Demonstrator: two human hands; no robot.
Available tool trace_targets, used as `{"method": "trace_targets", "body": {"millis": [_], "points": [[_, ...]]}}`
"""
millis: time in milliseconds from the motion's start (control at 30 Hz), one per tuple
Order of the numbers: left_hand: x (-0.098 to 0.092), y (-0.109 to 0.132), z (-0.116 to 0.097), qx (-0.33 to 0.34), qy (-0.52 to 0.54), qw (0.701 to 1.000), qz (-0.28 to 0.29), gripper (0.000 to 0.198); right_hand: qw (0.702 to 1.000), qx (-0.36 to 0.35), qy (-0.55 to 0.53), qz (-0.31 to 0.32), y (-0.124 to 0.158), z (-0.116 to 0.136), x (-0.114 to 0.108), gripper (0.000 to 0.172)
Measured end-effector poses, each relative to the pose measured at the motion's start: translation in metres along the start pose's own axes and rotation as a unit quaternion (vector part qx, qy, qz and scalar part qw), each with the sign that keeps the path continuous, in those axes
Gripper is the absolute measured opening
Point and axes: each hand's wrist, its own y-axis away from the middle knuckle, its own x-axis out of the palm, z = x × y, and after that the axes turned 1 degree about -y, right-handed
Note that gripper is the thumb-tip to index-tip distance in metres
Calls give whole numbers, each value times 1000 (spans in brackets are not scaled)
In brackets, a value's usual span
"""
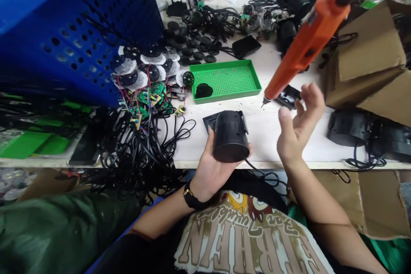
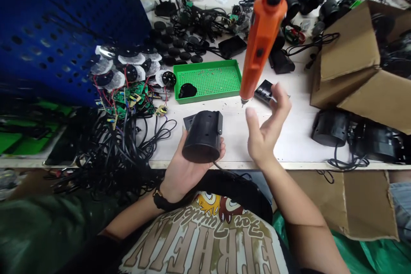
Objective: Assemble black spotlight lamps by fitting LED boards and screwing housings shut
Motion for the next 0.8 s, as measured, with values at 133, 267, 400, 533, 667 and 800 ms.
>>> {"method": "trace_targets", "body": {"millis": [133, 267, 400, 533, 667, 800], "points": [[9, -1, 0, 27, -12, 1000, 7, 47, 995, 45, -41, 75, 32, 10, -10, 41], [8, -3, 1, 31, -41, 999, 17, 40, 976, 119, -82, 162, 42, 16, -17, 33], [2, -4, 2, 12, -74, 996, 49, 48, 965, 144, -111, 190, 45, 22, -20, 30], [-1, -3, 2, 5, -68, 995, 73, 74, 963, 125, -122, 203, 48, 26, -18, 29], [-3, -2, 2, -29, -46, 993, 108, 85, 978, 98, -115, 145, 36, 18, -7, 38], [-7, -1, 2, -42, -43, 991, 117, 89, 999, 15, -34, 26, -10, -3, 17, 76]]}}
